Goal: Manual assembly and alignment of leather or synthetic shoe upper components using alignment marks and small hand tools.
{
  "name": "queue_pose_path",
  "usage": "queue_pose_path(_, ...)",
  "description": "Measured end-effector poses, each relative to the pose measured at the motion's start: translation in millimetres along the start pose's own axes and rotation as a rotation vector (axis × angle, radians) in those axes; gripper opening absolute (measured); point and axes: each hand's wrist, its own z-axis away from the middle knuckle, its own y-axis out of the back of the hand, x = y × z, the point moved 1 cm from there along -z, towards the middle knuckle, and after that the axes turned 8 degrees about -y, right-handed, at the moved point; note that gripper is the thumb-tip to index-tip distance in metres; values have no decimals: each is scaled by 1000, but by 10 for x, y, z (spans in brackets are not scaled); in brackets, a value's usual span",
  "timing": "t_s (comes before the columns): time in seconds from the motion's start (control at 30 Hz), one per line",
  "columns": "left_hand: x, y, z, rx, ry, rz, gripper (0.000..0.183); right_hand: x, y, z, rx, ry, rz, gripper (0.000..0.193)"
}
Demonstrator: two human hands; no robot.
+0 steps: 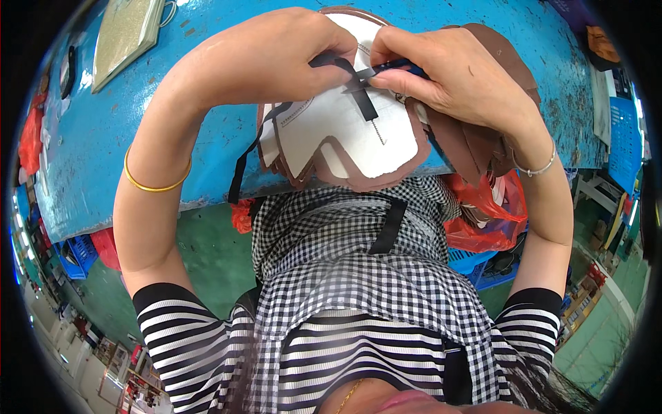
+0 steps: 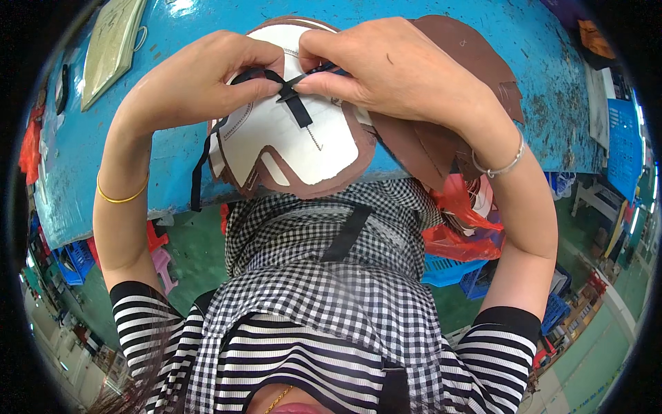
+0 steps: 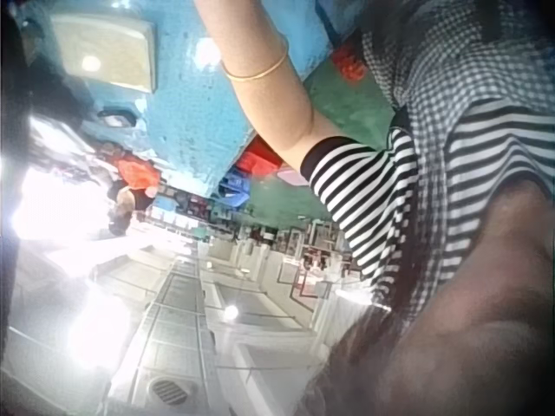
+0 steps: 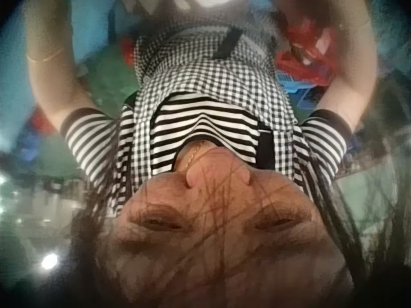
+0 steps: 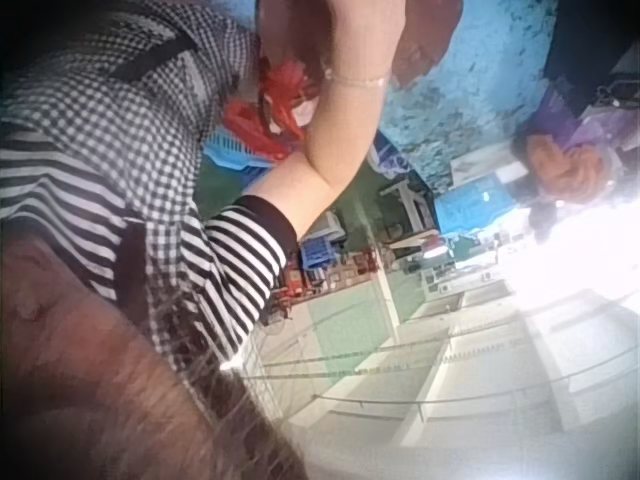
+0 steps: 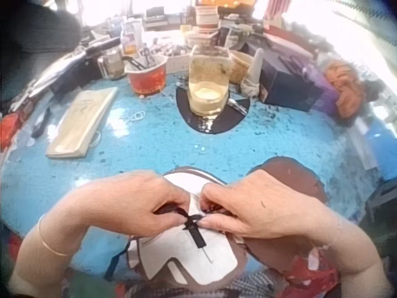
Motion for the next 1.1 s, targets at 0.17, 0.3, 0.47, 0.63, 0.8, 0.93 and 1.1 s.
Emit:
queue_pose_path(0.17, 32, 3, 47, 42, 12, 10, 19, 50, -16, -62, -23, 15, -66, 34)
queue_pose_path(0.3, 41, -7, 79, 111, -25, -19, 19, 32, 73, -83, -117, -45, -109, 33)
queue_pose_path(0.47, -32, -212, 215, 257, -112, 6, 21, 76, 139, 144, 41, -18, -168, 29)
queue_pose_path(0.63, 69, -241, 186, 346, -54, -180, 22, -45, 126, 348, -77, 12, -161, 30)
queue_pose_path(0.8, 75, -157, 147, 176, 83, 181, 19, -113, 37, 315, -37, 52, -79, 26)
queue_pose_path(0.93, 104, -227, 155, 149, -42, 279, 17, -87, 3, 312, 18, 166, 66, 22)
queue_pose_path(1.1, -1, -184, 140, 256, 89, 60, 19, -31, -10, 292, 49, 189, 22, 21)
